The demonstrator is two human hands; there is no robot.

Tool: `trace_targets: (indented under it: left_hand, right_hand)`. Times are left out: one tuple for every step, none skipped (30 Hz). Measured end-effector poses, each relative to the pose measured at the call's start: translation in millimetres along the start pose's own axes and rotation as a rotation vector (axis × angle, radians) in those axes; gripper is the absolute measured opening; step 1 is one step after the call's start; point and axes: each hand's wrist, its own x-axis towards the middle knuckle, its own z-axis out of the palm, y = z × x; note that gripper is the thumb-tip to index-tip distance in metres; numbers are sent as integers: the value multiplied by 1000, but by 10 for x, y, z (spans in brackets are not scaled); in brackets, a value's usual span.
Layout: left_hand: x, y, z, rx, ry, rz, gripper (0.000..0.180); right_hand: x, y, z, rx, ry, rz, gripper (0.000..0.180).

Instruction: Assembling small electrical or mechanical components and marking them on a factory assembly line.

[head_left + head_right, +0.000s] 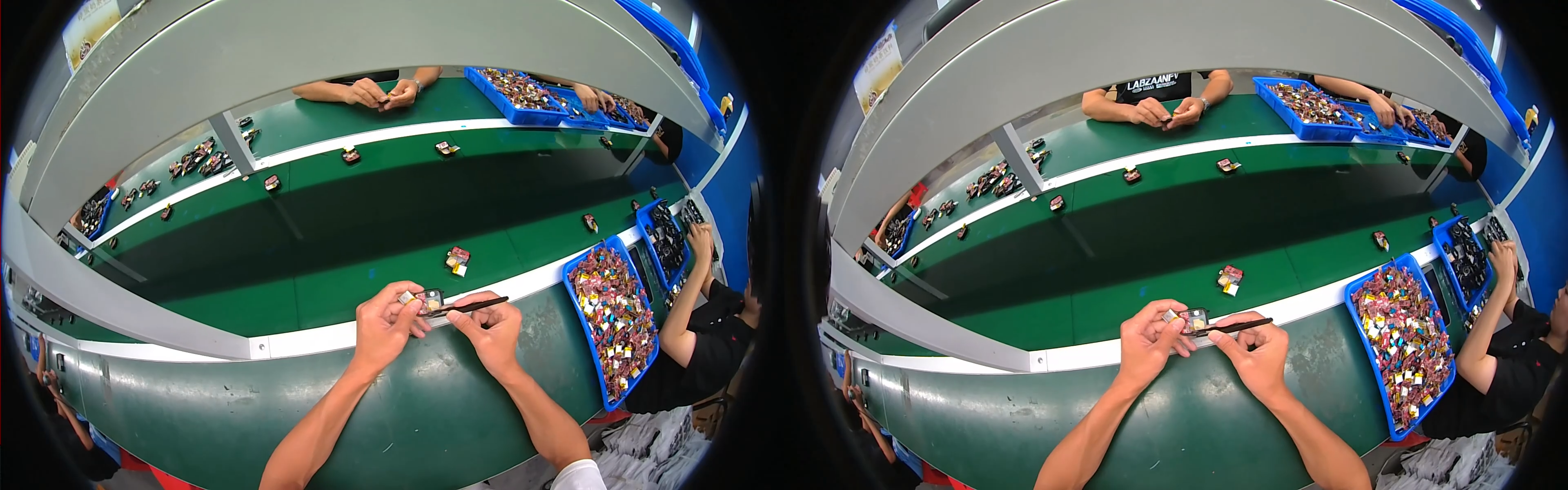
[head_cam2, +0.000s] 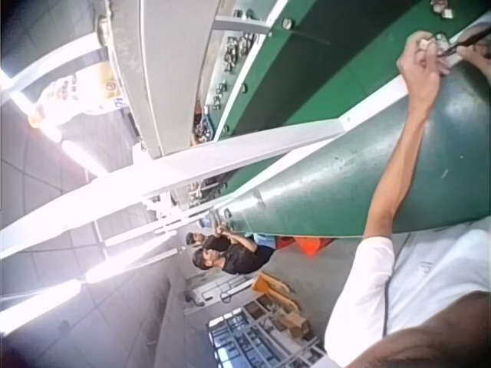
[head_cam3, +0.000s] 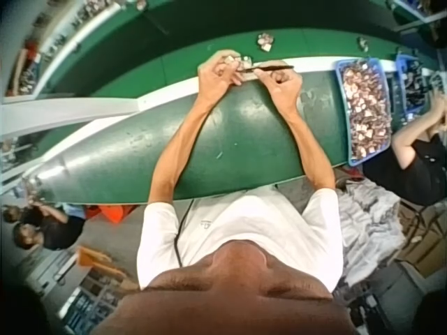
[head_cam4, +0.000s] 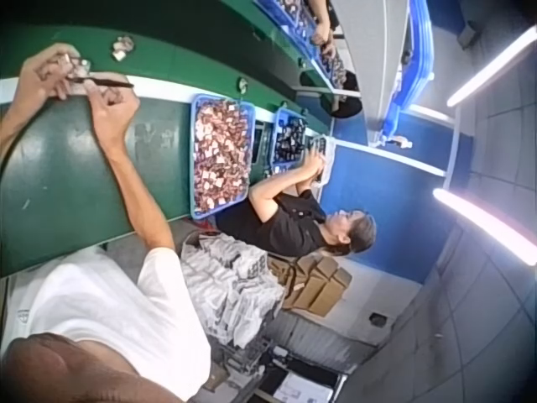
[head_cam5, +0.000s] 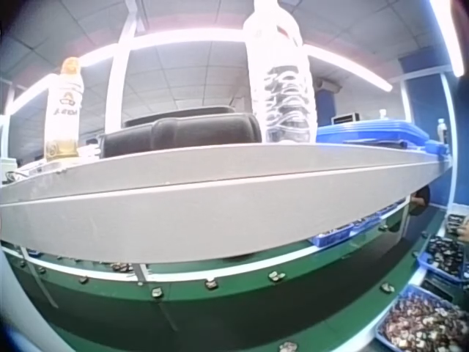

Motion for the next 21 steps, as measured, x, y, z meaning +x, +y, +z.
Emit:
trace_targets:
  left_hand:
    - [3, -9, 0, 0, 0, 1, 17]
    - [3, -23, -4, -7, -5, 10, 17]
    - [3, -34, -8, -14, -9, 20, 17]
    - [2, -41, -13, -13, -8, 20, 17]
    - [5, -48, -18, -11, -14, 23, 17]
    - [6, -51, -23, -8, -21, 26, 17]
    - [4, -46, -29, -8, -20, 27, 17]
    - [3, -33, -26, 6, -34, 20, 18]
    - [3, -26, -23, 21, -47, 13, 19]
    - [5, -25, -18, 20, -48, 14, 19]
    - [3, -24, -19, 21, -49, 8, 18]
    - [2, -22, -20, 22, -51, 2, 18]
    - [2, -13, -20, 22, -50, 3, 18]
    - [2, -1, -21, 31, -51, -9, 18]
    - [3, 4, -22, 41, -52, -22, 18]
    - [6, 2, -20, 41, -52, -22, 18]
    - [9, 2, -12, 38, -46, -31, 16]
    - [11, 1, -8, 36, -41, -40, 15]
    - [13, -1, -11, 36, -41, -40, 15]
    - [16, -4, -18, 42, -47, -48, 15]
    - [17, -4, -21, 48, -53, -57, 16]
  right_hand:
    - [6, -7, -5, -18, -20, -10, 13]
    - [5, -3, -10, -18, -20, -10, 13]
    - [3, 5, -16, -42, -28, -13, 13]
    - [-1, 11, -18, -66, -36, -16, 13]
    - [-6, 13, -12, -66, -36, -17, 13]
    - [-13, 14, -2, -82, -34, -19, 13]
    - [-20, 17, 5, -97, -33, -22, 13]
    - [-24, 33, -3, -98, -32, -23, 13]
    - [-23, 64, -14, -115, -29, -51, 12]
    - [-21, 78, -22, -133, -26, -79, 12]
    - [-21, 77, -18, -132, -27, -79, 12]
    - [-20, 75, -15, -149, -22, -113, 11]
    - [-20, 71, -11, -166, -17, -147, 10]
    - [-22, 69, -4, -165, -18, -147, 10]
    - [-27, 65, 5, -184, -22, -172, 10]
    - [-31, 61, 11, -203, -25, -198, 10]
    - [-36, 51, 11, -203, -25, -198, 10]
    - [-42, 40, 10, -259, -28, -247, 11]
    - [-45, 32, 11, -314, -31, -296, 12]
    - [-46, 26, 18, -312, -30, -296, 12]
    - [-47, 21, 33, -343, -28, -351, 13]
